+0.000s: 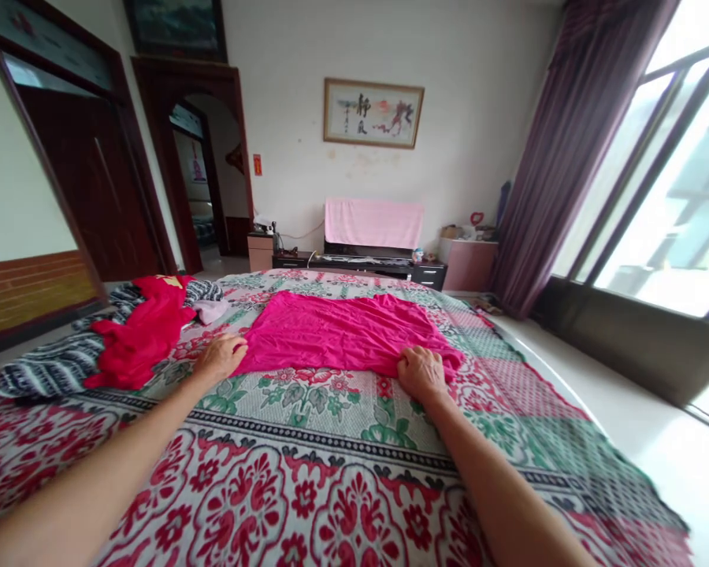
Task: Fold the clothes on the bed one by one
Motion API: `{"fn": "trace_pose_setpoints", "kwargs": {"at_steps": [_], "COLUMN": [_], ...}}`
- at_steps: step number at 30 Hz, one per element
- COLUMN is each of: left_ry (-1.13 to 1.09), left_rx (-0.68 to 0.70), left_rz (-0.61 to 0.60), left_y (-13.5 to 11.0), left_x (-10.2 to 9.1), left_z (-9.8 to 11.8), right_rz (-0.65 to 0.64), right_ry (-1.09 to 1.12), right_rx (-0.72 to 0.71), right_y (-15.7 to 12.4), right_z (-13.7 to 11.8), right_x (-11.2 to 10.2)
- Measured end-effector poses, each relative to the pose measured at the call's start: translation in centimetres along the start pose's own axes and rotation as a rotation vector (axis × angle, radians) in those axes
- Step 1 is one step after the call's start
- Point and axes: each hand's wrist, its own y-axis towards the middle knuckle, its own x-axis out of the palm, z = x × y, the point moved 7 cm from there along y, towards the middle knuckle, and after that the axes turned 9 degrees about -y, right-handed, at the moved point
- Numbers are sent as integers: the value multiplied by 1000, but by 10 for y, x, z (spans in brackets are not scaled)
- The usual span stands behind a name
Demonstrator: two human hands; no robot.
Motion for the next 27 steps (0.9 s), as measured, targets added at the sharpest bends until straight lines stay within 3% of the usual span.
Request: {"fn": "trace_pose_setpoints", "kwargs": {"at_steps": [3, 7, 12, 15, 17, 21, 24, 27], "left_ry": [-29, -78, -239, -376, -428, -438, -403, -342], "left_rx": [4, 2, -46, -55, -79, -39, 46, 122], "left_rz": [27, 10, 0, -84, -183, -358, -387, -345], "left_y": [0, 0, 0, -2, -4, -7, -7, -6], "left_x": [0, 0, -9, -11, -9, -6, -6, -5], "left_z": [-3, -6, -7, -1, 1, 9, 16, 22], "right_rz": [8, 3, 91, 221, 257, 82, -16, -36], "right_ry": [87, 222, 237, 285, 329, 343, 288, 285], "right_rx": [107, 351, 564, 483, 313, 15, -16, -48], "right_y": [-10, -20, -29, -27, -23, -18, -18, -17], "right_z": [21, 58, 95, 90, 71, 30, 21, 19], "right_x": [-2, 3, 4, -7, -14, -9, 1, 4]}}
